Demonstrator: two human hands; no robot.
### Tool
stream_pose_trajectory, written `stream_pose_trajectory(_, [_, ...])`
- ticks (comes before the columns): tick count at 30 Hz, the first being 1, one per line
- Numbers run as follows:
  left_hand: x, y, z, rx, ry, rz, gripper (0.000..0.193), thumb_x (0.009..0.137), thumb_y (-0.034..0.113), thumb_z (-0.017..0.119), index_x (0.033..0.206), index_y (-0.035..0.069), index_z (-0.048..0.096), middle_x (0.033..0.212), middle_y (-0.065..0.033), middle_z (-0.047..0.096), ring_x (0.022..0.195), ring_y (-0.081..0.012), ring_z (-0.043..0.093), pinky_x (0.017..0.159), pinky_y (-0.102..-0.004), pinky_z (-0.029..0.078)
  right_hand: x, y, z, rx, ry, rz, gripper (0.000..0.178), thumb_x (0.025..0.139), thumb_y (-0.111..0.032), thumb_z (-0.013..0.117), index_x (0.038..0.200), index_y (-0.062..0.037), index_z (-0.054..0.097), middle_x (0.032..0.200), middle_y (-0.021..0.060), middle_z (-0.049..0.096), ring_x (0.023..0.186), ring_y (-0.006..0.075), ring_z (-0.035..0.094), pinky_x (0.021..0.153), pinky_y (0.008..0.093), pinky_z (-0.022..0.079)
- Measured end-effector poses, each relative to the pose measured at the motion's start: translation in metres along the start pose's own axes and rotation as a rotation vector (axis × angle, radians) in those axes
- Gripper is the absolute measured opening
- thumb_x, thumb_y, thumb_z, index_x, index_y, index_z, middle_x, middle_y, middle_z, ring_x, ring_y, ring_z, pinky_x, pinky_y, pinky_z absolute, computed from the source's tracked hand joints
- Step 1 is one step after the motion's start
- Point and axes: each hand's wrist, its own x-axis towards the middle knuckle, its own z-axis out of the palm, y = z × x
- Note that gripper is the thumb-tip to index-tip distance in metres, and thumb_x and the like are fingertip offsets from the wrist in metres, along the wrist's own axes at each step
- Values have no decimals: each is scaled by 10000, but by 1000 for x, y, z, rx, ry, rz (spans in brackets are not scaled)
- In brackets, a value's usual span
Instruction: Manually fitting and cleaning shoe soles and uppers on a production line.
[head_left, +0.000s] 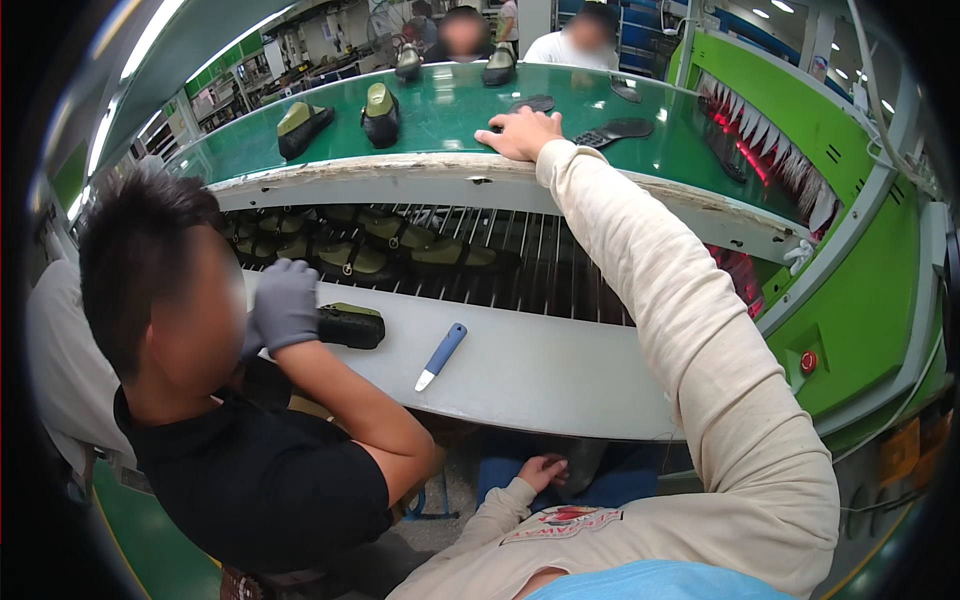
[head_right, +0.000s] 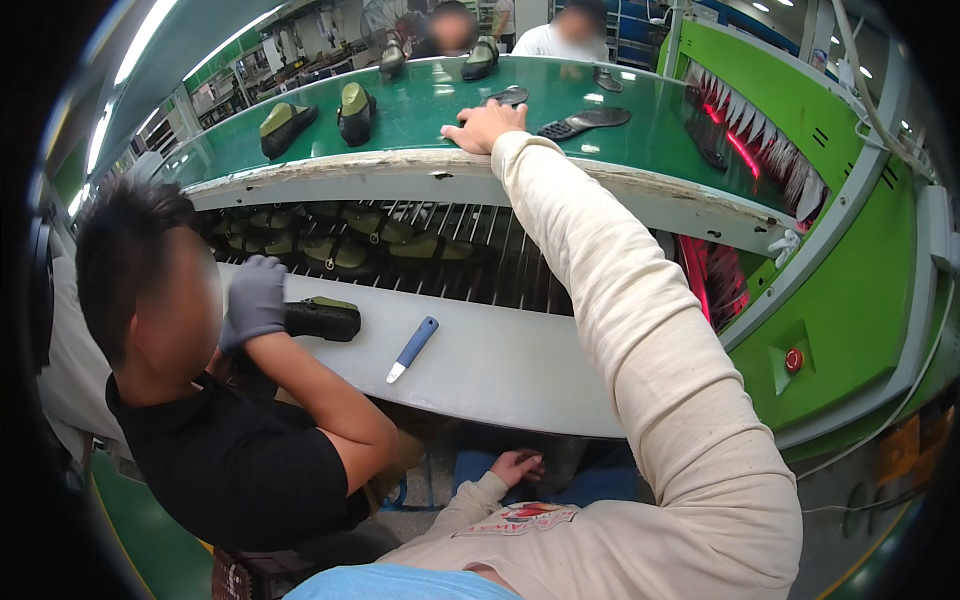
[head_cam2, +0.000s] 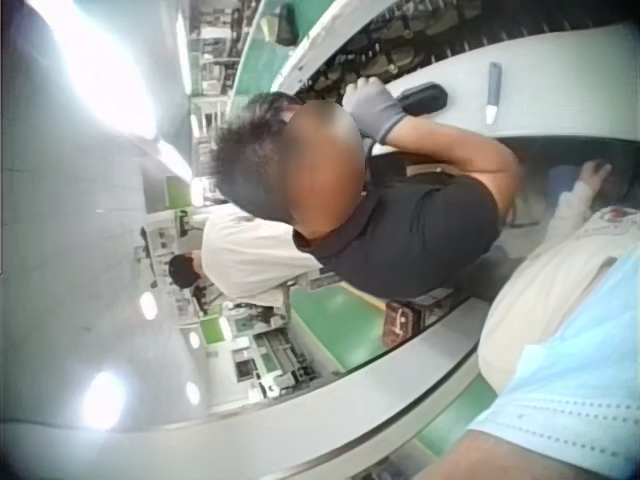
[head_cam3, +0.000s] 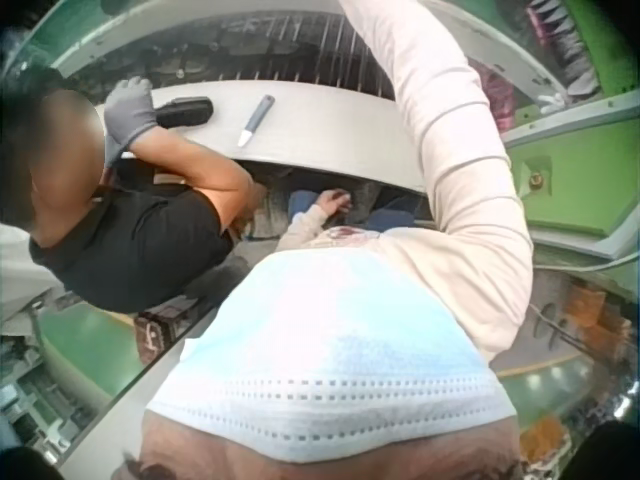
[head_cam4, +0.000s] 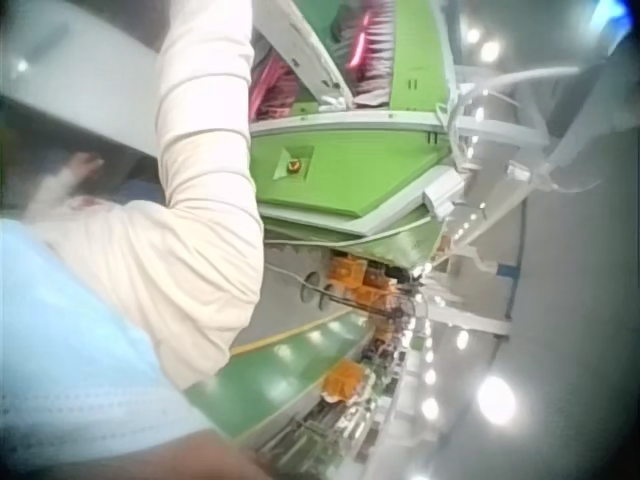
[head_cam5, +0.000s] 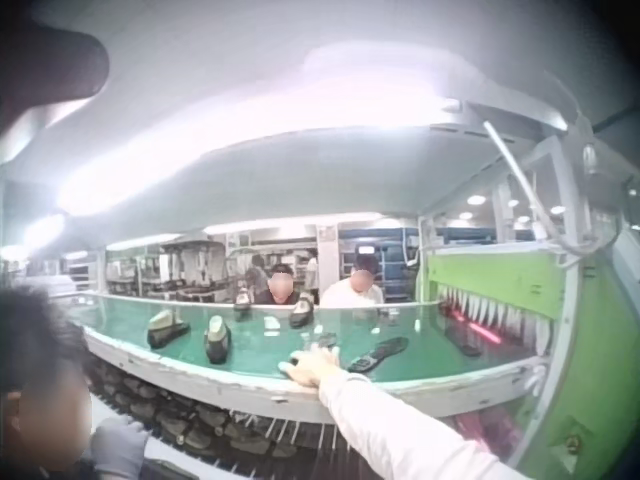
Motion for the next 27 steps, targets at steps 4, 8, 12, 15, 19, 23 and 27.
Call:
stream_pose_trajectory(4, [3, 2, -4, -27, -6, -2, 338, 1082, 180, 674, 1342, -35, 656, 1171, -179, 745, 1015, -270, 766, 818, -390, 665, 6, 1, 7, 94, 165, -47, 516, 936, -598, 704, 1281, -222, 781, 1429, 172, 632, 1300, 389, 652, 1099, 579, 470])
stream_pose_trajectory(8, [1, 2, -2, -68, 12, -1, 322, 1086, 163, 663, 1344, -30, 654, 1168, -184, 743, 1022, -273, 764, 825, -392, 669, 5, 16, 8, 73, 375, -103, 363, 856, -338, 825, 1119, -105, 735, 1283, 211, 650, 1190, 483, 675, 999, 529, 564])
stream_pose_trajectory(12, [2, -6, -5, -40, 59, -16, 306, 1085, 155, 661, 1325, -35, 659, 1152, -179, 745, 1008, -277, 767, 812, -405, 676, -13, 36, -32, -78, 185, -225, 587, 779, -210, 760, 1295, -2, 572, 1225, 305, 700, 1141, 496, 698, 974, 543, 581])
stream_pose_trajectory(15, [4, -7, -12, -32, 49, 25, 296, 1083, 151, 663, 1311, -38, 672, 1119, -170, 753, 972, -273, 770, 797, -409, 676, -35, 80, -77, -152, 109, -300, 829, 729, -255, 838, 1463, -44, 516, 1247, 277, 726, 1147, 444, 706, 935, 493, 591])
stream_pose_trajectory(19, [-5, -10, -16, 100, 109, 45, 313, 1076, 183, 680, 1293, -43, 677, 1076, -162, 766, 945, -250, 769, 781, -378, 662, -91, 149, -129, -199, 312, -142, 406, 725, -290, 850, 1018, -13, 800, 1036, 245, 774, 980, 375, 758, 819, 437, 600])
stream_pose_trajectory(23, [-28, 13, 5, 445, 83, 107, 328, 1041, 259, 727, 1244, 1, 716, 1064, -149, 785, 935, -227, 770, 819, -360, 625, -118, 283, -145, -21, 374, 100, 481, 740, -340, 806, 1090, -11, 787, 1054, 284, 772, 1067, 400, 755, 863, 493, 604])
stream_pose_trajectory(27, [-81, 81, 46, 786, 14, 249, 299, 1027, 258, 739, 1235, 44, 739, 1099, -145, 784, 973, -226, 765, 873, -356, 600, -166, 349, -107, 32, 489, 309, 543, 794, -438, 806, 1115, -2, 780, 1103, 281, 770, 1076, 402, 754, 925, 500, 594])
